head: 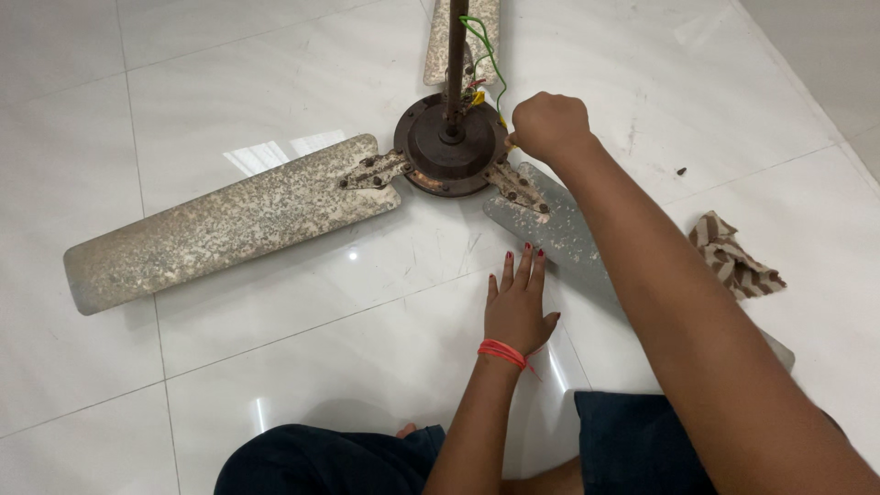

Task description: The person sits on the floor and uses a screwdriver to loosen and remove the screws holding the blades to the ceiling fan motor. They remove one blade and set it aside, then proceed to remove a second blade.

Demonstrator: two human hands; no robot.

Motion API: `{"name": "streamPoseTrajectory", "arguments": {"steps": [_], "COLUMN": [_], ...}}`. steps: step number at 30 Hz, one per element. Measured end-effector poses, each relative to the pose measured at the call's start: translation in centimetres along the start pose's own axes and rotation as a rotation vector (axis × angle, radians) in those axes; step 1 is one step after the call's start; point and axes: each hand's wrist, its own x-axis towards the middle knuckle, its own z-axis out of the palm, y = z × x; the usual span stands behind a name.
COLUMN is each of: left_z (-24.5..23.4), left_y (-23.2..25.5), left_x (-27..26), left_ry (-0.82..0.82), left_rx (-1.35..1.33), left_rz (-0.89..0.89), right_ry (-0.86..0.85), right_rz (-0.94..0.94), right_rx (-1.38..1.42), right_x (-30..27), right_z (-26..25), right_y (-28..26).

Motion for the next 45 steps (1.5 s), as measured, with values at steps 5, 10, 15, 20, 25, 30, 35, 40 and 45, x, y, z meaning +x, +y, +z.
{"name": "streamPoseTrajectory", "arguments": {"steps": [5,10,15,20,25,30,35,40,45], "left_z": [0.2,-0.1,-0.5,-1.0,-0.8,2.0,6.2,8.6,8.3], "left_y": [-0.1,-0.4,-0.8,-0.8,-0.6,-1.6,-2.4,-0.7,0.6], "left_x": [0.1,0.4,-0.1,-0.2,0.1,2.3,7.4,11.3,12.9], "left_ry": [-0.012,-0.033,-0.052,-0.046,-0.033,0.148,0.187,0.029,0.093], "left_rx": [-0.005,-0.025,-0.018,0.004,-0.054,-0.818,-1.667,-1.925,-1.845], "left_rz": [-0.004,-0.002,-0.009,-0.012,0.001,0.026,-0.262,-0.364,-0.538], "right_ry": [-0.134,0.123,0.164,0.059,-0.115,-0.031,-0.084,-0.135,-0.033], "right_rz": [0.122,-0.122,-0.235,-0.132,0.121,0.124,0.186,0.204,0.166], "right_rx": [-0.02,-0.071,-0.031,-0.086,-0.05,-0.117,-0.133,-0.172,-0.24], "right_x": [1.7,2.5,2.0,1.0,2.0,3.0,4.0,4.5,5.2], "right_z": [-1.0,1.6,2.4,1.1,-0.1,1.6,2.7,2.8,2.3], "right_y": [-0.8,-0.4,0.5,-0.2,-0.8,-0.7,-0.2,-0.8,-1.5]}}
